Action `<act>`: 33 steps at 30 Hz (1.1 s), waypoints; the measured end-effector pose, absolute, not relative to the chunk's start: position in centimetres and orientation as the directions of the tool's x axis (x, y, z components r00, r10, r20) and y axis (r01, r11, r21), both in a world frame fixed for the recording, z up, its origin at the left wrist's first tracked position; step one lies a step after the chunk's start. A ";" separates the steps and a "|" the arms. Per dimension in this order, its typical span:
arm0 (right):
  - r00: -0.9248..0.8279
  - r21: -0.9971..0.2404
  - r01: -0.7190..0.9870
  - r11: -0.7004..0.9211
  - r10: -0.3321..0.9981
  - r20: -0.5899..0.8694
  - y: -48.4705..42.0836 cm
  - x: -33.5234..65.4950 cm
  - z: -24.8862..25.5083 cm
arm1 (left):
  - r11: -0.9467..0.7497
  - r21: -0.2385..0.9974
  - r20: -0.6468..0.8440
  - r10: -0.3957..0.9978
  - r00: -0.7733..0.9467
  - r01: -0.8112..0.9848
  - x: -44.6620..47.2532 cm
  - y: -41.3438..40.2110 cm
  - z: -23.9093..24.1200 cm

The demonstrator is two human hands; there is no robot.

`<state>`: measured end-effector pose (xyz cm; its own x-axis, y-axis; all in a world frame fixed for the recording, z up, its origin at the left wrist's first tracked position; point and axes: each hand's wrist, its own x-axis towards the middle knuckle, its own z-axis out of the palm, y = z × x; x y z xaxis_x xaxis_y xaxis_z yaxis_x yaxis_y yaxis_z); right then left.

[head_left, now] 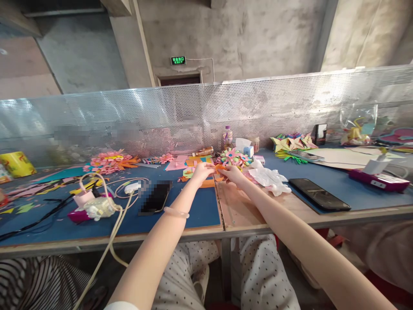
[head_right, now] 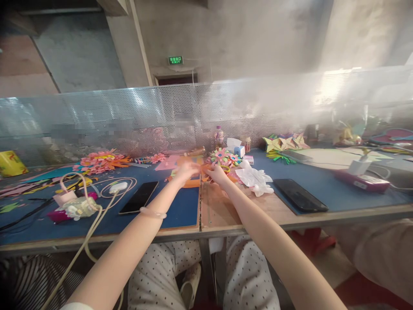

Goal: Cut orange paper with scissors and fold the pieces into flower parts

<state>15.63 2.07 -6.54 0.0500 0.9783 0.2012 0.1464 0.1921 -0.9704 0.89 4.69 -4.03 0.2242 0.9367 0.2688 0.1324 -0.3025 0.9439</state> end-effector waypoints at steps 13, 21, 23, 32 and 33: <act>0.044 -0.958 0.198 0.209 0.974 0.222 2.2 15.8 -6.7 | -0.275 0.957 0.236 0.923 0.302 0.093 0.9 5.6 -4.4; 0.070 -0.966 0.185 0.180 0.978 0.196 2.0 15.5 -6.4 | -0.225 0.972 0.192 0.928 0.320 0.069 1.0 5.6 -4.6; 0.074 -0.964 0.188 0.186 0.976 0.203 1.9 15.5 -6.2 | -0.240 0.970 0.214 0.918 0.334 0.040 1.0 5.8 -4.7; 0.125 -0.952 0.160 0.261 0.951 0.282 1.6 14.9 -6.0 | -0.242 0.970 0.238 0.931 0.277 -0.020 1.2 5.5 -4.6; 0.135 -0.949 0.150 0.278 0.945 0.298 1.7 14.8 -6.0 | -0.241 0.970 0.238 0.932 0.274 -0.024 1.3 5.3 -4.5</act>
<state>14.85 1.66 -6.03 0.1348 0.9451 0.2978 0.1503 0.2775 -0.9489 1.32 5.33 -4.55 0.2741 0.9318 0.2381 -0.0242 -0.2408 0.9703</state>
